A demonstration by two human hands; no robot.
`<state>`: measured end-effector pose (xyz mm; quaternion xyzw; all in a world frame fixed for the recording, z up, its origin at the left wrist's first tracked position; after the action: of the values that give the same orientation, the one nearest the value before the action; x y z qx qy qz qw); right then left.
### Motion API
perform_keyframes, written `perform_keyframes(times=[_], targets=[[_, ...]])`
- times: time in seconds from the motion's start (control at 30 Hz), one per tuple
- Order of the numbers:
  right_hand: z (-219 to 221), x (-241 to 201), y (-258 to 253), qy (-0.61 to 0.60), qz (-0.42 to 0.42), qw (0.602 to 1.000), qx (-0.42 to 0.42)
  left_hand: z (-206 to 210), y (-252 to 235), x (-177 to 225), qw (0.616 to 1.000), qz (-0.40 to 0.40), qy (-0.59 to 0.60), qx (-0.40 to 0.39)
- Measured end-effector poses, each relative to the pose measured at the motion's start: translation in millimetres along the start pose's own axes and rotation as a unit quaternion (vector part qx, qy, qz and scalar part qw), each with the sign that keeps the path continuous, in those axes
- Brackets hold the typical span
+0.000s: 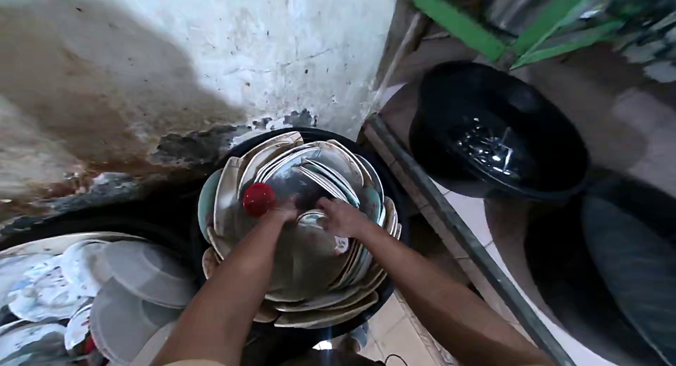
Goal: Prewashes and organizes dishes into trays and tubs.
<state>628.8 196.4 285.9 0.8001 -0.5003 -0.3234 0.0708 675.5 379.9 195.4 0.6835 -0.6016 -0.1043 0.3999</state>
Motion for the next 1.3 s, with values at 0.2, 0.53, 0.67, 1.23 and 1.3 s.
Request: perform_keyframes(times=[0.2,0.53,0.67,1.23,1.3], targets=[[-8,-19,38,0.013,-0.035,0.993,0.111,23,36,-7,0.996,0.07,0.054,-0.002],[-19,-17,88,-0.142,0.046,0.937,0.315,59,34,32,0.997,0.066,0.006,-0.046],[-12,-9,100,-0.256,0.072,0.888,0.376,58,63,37,0.997,0.034,0.059,0.02],[1,-24,92,-0.182,0.141,0.931,0.283,10,174,-56,0.955,0.155,0.007,0.254],[2,-25,83,-0.195,0.148,0.933,0.265,11,176,-64,0.944,0.156,0.094,0.273]])
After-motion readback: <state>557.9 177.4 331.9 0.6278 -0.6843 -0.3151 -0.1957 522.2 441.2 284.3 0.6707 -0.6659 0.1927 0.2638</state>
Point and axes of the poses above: each hand's wrist, its own y-axis away from the middle knuckle, its own z-axis out of the palm, x = y × z, the point moved 1 cm from there along -y, towards the middle knuckle, and after that the axes turned 9 degrees about -z, right-handed, at the moved point
